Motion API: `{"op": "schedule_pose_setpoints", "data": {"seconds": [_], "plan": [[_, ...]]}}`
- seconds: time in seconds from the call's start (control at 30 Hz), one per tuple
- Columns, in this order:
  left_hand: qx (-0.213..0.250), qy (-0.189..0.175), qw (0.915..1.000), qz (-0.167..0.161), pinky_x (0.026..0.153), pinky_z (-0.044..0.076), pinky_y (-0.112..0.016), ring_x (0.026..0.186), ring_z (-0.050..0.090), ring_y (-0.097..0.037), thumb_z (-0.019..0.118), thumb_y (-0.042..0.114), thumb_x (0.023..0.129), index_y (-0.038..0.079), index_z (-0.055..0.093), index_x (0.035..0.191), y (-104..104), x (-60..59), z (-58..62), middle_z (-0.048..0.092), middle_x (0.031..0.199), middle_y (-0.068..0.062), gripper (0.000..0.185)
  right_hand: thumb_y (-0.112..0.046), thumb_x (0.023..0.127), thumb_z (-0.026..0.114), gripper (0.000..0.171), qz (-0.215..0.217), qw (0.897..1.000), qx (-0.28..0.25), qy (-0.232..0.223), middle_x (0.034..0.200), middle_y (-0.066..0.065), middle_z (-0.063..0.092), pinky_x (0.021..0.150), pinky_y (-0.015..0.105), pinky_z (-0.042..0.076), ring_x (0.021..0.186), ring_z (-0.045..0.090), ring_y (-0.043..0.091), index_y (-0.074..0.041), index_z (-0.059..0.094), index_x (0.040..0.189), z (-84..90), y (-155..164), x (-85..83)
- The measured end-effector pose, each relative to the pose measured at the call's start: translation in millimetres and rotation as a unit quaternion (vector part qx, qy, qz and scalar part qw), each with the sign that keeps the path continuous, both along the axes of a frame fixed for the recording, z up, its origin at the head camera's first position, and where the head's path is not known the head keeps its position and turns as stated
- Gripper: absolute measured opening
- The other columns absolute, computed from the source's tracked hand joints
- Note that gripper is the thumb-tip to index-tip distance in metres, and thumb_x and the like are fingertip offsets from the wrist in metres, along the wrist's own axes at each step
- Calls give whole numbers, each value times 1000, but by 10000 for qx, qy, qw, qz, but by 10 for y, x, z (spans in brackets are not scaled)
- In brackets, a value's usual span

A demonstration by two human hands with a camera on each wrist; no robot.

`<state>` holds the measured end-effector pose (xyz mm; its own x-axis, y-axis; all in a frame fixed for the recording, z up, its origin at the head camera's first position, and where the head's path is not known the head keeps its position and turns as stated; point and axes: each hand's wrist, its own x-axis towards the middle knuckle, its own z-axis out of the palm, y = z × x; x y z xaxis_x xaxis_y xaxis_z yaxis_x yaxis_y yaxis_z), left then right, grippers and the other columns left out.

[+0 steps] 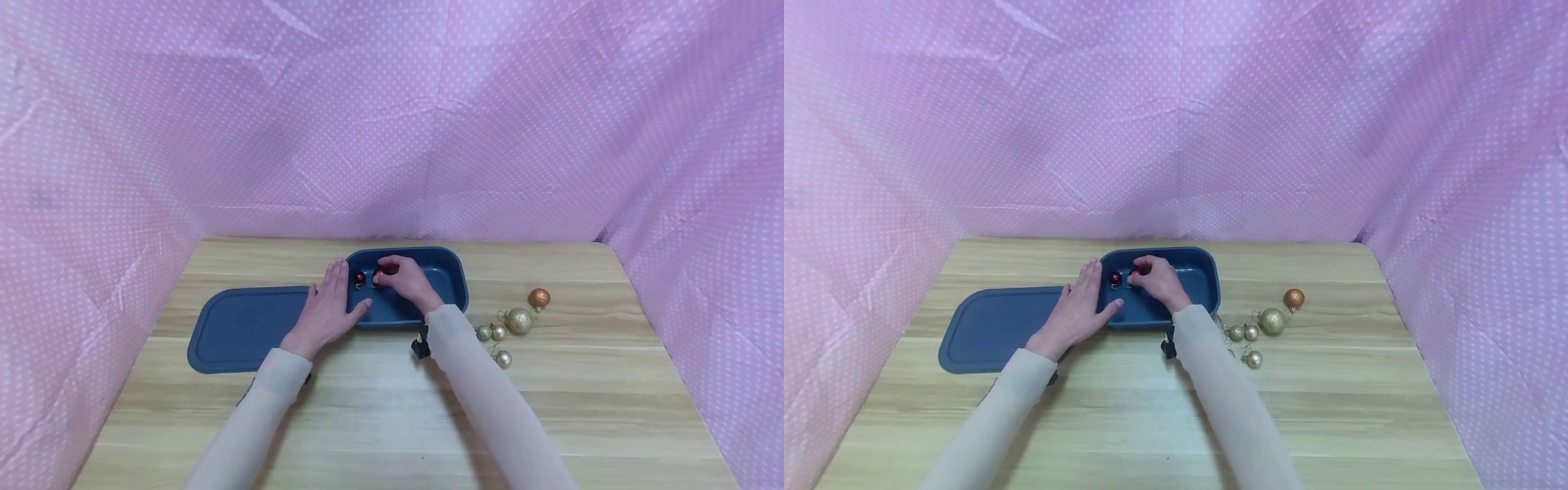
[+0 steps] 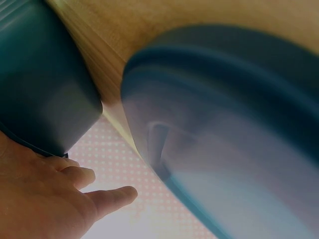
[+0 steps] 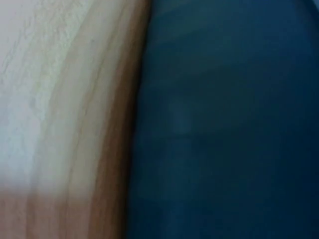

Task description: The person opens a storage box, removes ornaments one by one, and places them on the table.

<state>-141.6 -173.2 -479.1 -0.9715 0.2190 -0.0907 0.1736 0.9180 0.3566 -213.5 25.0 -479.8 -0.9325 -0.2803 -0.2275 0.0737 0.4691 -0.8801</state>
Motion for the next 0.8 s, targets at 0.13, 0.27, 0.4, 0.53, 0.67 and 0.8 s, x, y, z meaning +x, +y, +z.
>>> {"op": "schedule_pose_setpoints", "data": {"seconds": [0.13, 0.27, 0.4, 0.53, 0.67, 0.8], "plan": [[16, 17, 10000, -20, 120, 16, -69, 159, 5, -32, 45, 67, 102, 0, 4, 165, 12, 0, -3, 4, 173, -16, 100, -16, 96, 76, 43, 16, 10000, 83, -33, 129, 13, 67, 105, 45, 50, 115, 61, 29, -7, 65, 137, -5, 0, -7], [49, 9, 10000, -33, 120, 16, -69, 159, 5, -32, 45, 67, 102, 1, 4, 165, 27, -4, 5, 4, 173, -16, 101, -13, 96, 75, 40, -4, 9998, 192, -41, 128, 14, 67, 105, 46, 50, 113, 61, 30, -6, 66, 135, -8, 7, -16], [68, 3, 10000, -23, 120, 15, -69, 159, 4, -32, 45, 66, 102, 1, 3, 165, 44, -13, 21, 2, 173, -15, 100, -11, 97, 74, 38, 17, 9997, 231, 19, 128, 14, 67, 105, 47, 50, 112, 61, 30, -6, 67, 134, -1, 9, -28], [45, -7, 10000, -34, 120, 15, -68, 159, 5, -32, 44, 66, 102, 1, 3, 165, 43, -12, 26, 3, 173, -16, 99, -11, 98, 73, 37, 38, 9997, 241, 65, 128, 14, 67, 104, 45, 50, 111, 60, 30, -6, 66, 134, 29, 23, -12], [28, -24, 10000, -19, 120, 16, -69, 159, 5, -32, 45, 66, 102, 0, 4, 165, 27, 1, 33, 4, 173, -17, 100, -12, 98, 73, 39, 70, 9997, 207, 141, 130, 13, 66, 106, 45, 50, 114, 60, 29, -8, 66, 136, 128, 38, 45], [8, -63, 10000, 33, 120, 16, -69, 159, 5, -32, 46, 65, 102, 1, 3, 165, 8, 8, 41, 4, 173, -16, 100, -15, 98, 73, 41, 123, 9995, 142, 243, 134, 10, 65, 107, 47, 49, 120, 60, 29, -11, 65, 138, 295, 64, 118]]}}
